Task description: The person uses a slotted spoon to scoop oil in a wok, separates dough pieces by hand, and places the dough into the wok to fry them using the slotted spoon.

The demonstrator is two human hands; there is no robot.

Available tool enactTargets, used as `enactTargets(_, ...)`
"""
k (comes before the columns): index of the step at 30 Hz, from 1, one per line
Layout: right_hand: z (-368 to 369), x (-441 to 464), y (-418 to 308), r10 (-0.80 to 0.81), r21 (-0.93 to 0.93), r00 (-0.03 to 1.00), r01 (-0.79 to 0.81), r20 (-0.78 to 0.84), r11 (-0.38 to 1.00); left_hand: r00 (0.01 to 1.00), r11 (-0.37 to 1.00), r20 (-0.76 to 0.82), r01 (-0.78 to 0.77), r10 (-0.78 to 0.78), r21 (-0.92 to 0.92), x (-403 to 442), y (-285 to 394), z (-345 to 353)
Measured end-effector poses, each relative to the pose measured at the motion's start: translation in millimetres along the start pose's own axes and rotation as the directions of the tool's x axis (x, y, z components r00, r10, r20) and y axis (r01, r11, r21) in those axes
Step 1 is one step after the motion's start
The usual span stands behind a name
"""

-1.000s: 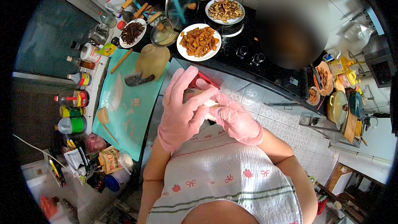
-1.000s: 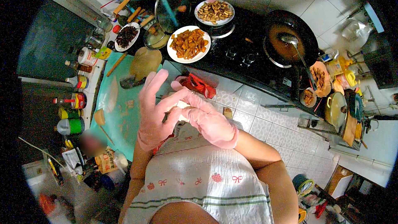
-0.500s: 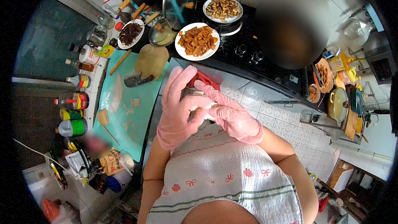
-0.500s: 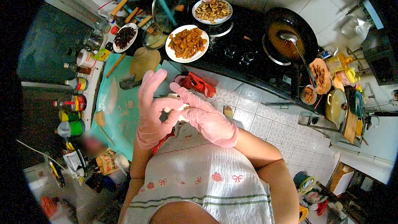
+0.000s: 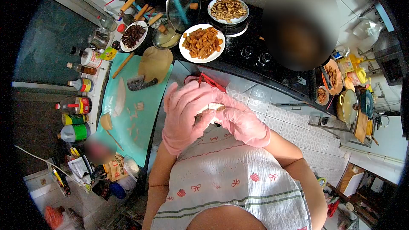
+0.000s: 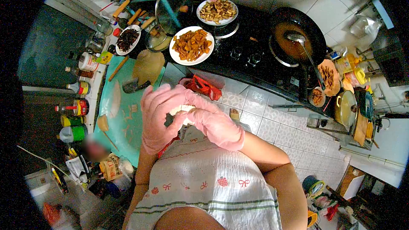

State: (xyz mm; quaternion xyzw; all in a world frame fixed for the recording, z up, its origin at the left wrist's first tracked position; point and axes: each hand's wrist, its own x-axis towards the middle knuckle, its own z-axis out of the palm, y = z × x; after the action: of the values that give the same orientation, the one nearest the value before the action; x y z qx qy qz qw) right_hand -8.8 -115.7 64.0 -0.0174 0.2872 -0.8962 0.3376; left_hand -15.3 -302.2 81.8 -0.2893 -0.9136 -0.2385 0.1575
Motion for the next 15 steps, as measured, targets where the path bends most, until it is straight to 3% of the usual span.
enactTargets(6, -2, 3, 4, -0.047, 0.013, 0.992, 0.046, 0.115, 0.999, 0.999, 0.999, -0.002, -0.037, 0.037, 0.007, 5, -2, 0)
enactTargets(9, 1, 2, 2, -0.007, 0.009, 1.0, 0.007, 0.024, 1.0, 0.999, 0.999, -0.023, -0.045, 0.044, -0.025, 4, -3, 0)
enactTargets(15, 2, 2, 1, -0.01, 0.096, 0.996, 0.002, 0.083, 0.995, 0.991, 0.995, -0.104, -0.091, 0.086, -0.044, 1, -6, 2)
